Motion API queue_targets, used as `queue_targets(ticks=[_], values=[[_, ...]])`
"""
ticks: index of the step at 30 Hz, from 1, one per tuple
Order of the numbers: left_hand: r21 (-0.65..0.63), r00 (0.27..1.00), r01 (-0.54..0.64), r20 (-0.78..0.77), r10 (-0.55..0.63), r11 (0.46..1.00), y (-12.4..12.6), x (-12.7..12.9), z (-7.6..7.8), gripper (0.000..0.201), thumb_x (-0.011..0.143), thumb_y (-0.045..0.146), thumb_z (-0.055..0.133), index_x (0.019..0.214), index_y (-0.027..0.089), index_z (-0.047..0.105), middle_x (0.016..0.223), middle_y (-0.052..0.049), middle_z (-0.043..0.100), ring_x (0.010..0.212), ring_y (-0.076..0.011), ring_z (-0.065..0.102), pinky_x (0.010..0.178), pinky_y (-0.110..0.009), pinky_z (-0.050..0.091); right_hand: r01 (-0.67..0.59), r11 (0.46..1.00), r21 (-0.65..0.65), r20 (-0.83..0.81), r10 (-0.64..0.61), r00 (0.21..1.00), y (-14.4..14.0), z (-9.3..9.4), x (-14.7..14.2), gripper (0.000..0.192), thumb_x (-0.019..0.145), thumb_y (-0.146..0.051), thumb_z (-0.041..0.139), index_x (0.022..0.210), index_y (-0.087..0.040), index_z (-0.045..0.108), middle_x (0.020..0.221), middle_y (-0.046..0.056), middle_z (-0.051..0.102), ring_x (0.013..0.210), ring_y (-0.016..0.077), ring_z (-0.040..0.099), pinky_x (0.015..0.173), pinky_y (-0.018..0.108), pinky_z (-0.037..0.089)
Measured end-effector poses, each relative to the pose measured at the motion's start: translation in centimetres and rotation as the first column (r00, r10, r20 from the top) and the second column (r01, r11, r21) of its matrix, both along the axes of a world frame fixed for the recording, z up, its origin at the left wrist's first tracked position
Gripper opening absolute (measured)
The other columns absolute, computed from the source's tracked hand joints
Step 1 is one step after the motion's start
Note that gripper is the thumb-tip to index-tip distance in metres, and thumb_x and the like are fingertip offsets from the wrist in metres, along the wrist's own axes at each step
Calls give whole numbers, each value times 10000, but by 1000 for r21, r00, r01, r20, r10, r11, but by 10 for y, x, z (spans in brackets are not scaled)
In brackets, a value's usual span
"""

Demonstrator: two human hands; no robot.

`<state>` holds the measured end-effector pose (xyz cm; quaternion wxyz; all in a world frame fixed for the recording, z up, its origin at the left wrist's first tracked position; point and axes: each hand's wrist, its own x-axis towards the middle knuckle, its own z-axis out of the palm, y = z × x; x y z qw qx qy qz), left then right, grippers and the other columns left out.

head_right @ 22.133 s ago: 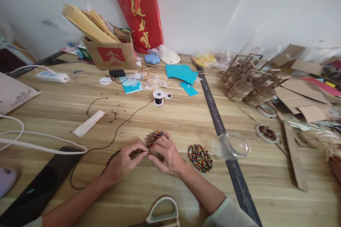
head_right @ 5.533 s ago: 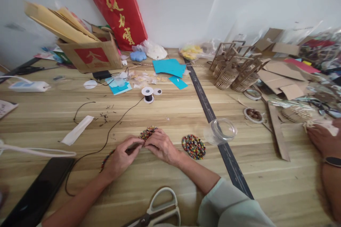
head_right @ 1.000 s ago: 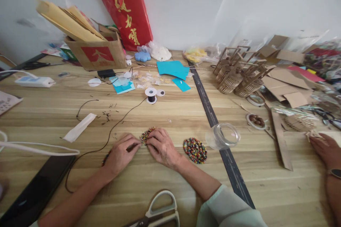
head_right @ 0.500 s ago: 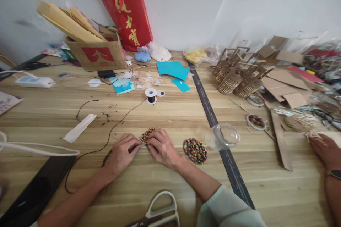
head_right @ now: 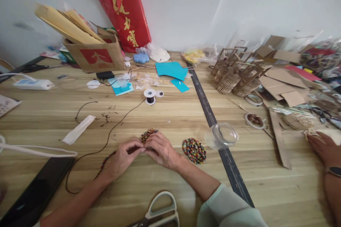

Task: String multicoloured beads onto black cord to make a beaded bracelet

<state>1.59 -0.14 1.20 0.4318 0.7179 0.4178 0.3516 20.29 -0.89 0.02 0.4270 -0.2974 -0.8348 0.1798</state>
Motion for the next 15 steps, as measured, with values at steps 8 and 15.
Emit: queue_targets(ticks=[8, 15], values=[[-29, 999, 24, -25, -25, 999, 2, -2, 0, 146, 819, 241, 609, 711, 154, 655, 730, -37, 636, 717, -167, 589, 690, -271, 459, 12, 1000, -13, 11, -12, 1000, 0, -3, 0, 66, 926, -236, 567, 977, -194, 564, 887, 69, 655, 885, 188, 592, 853, 380, 497], [-6, 1000, 15, -19, -15, 1000, 1, -2, -1, 148, 824, 229, 605, 707, 155, 656, 722, -35, 635, 700, -161, 587, 671, -264, 456, 14, 1000, -19, 2, -14, 1000, 0, -9, 0, 35, 916, -209, 569, 948, -197, 565, 854, 61, 656, 855, 184, 581, 823, 360, 492]])
